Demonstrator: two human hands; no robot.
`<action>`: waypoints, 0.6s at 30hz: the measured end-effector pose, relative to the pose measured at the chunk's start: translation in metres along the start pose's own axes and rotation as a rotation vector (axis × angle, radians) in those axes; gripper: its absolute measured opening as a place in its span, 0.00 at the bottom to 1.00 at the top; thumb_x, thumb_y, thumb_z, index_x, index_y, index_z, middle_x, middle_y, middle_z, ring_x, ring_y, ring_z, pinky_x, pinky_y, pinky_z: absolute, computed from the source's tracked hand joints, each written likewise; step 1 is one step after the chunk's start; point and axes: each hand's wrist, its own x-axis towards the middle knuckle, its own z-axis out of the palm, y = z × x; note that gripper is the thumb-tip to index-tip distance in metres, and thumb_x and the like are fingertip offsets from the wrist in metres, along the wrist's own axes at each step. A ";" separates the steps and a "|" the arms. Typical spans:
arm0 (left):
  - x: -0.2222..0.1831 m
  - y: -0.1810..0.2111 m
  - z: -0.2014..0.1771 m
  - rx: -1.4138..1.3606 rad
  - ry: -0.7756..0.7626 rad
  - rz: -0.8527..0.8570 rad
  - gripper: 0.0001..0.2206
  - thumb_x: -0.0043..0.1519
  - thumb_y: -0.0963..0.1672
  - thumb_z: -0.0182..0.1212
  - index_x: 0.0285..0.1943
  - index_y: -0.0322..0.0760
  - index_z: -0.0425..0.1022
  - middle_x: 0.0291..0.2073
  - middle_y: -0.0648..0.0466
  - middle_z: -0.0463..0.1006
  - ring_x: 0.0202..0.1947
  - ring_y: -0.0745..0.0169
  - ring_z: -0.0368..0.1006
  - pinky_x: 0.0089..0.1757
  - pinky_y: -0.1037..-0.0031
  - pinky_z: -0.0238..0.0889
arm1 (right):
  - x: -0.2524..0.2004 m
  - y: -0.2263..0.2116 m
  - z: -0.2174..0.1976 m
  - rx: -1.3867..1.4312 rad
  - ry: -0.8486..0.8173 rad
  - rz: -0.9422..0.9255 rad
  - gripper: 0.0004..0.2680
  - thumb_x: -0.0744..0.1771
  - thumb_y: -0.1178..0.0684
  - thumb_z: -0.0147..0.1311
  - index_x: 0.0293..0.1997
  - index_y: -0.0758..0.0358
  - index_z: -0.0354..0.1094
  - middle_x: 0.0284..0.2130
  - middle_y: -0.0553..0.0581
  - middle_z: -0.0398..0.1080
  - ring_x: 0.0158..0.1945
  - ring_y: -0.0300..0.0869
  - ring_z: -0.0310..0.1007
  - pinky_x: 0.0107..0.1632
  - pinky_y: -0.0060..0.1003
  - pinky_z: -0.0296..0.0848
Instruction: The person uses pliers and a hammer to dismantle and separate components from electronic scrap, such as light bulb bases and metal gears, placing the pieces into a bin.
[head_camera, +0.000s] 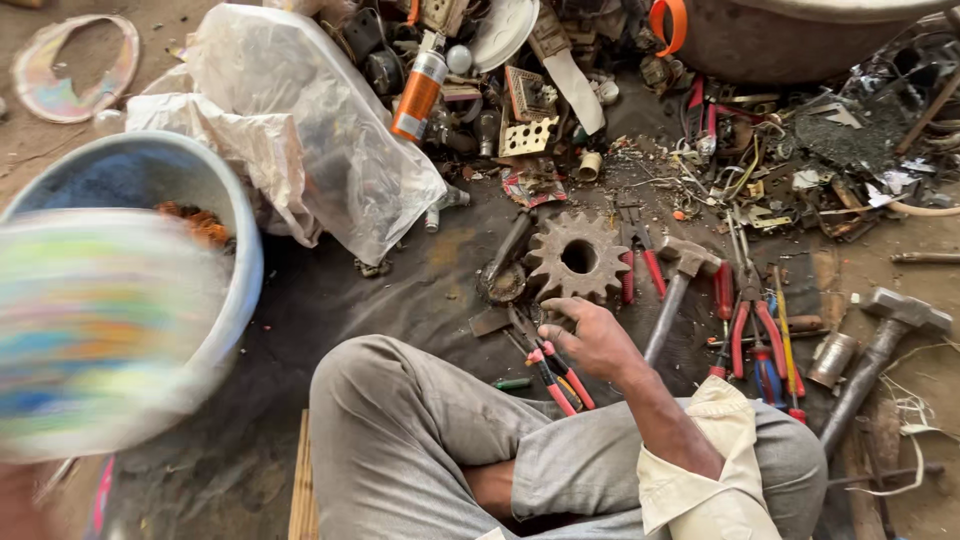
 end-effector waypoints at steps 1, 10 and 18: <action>0.001 0.000 -0.001 0.017 -0.003 -0.010 0.18 0.62 0.48 0.63 0.56 0.33 0.76 0.48 0.50 0.77 0.47 0.60 0.71 0.48 0.70 0.64 | 0.000 -0.003 0.001 -0.019 -0.004 -0.019 0.17 0.63 0.50 0.62 0.57 0.63 0.72 0.48 0.63 0.77 0.51 0.47 0.78 0.54 0.39 0.74; 0.017 0.013 -0.054 0.178 0.189 -0.078 0.26 0.60 0.51 0.66 0.66 0.38 0.69 0.61 0.45 0.71 0.60 0.52 0.68 0.58 0.63 0.60 | 0.010 0.015 0.026 -0.234 -0.040 -0.118 0.18 0.63 0.47 0.63 0.56 0.65 0.71 0.49 0.65 0.75 0.54 0.55 0.75 0.56 0.44 0.72; 0.191 -0.021 0.041 1.122 0.322 0.106 0.29 0.67 0.50 0.52 0.78 0.39 0.56 0.53 0.37 0.69 0.49 0.43 0.66 0.49 0.50 0.59 | 0.013 0.027 0.030 -0.280 -0.104 -0.104 0.18 0.63 0.47 0.63 0.55 0.64 0.72 0.47 0.64 0.75 0.53 0.55 0.75 0.55 0.44 0.73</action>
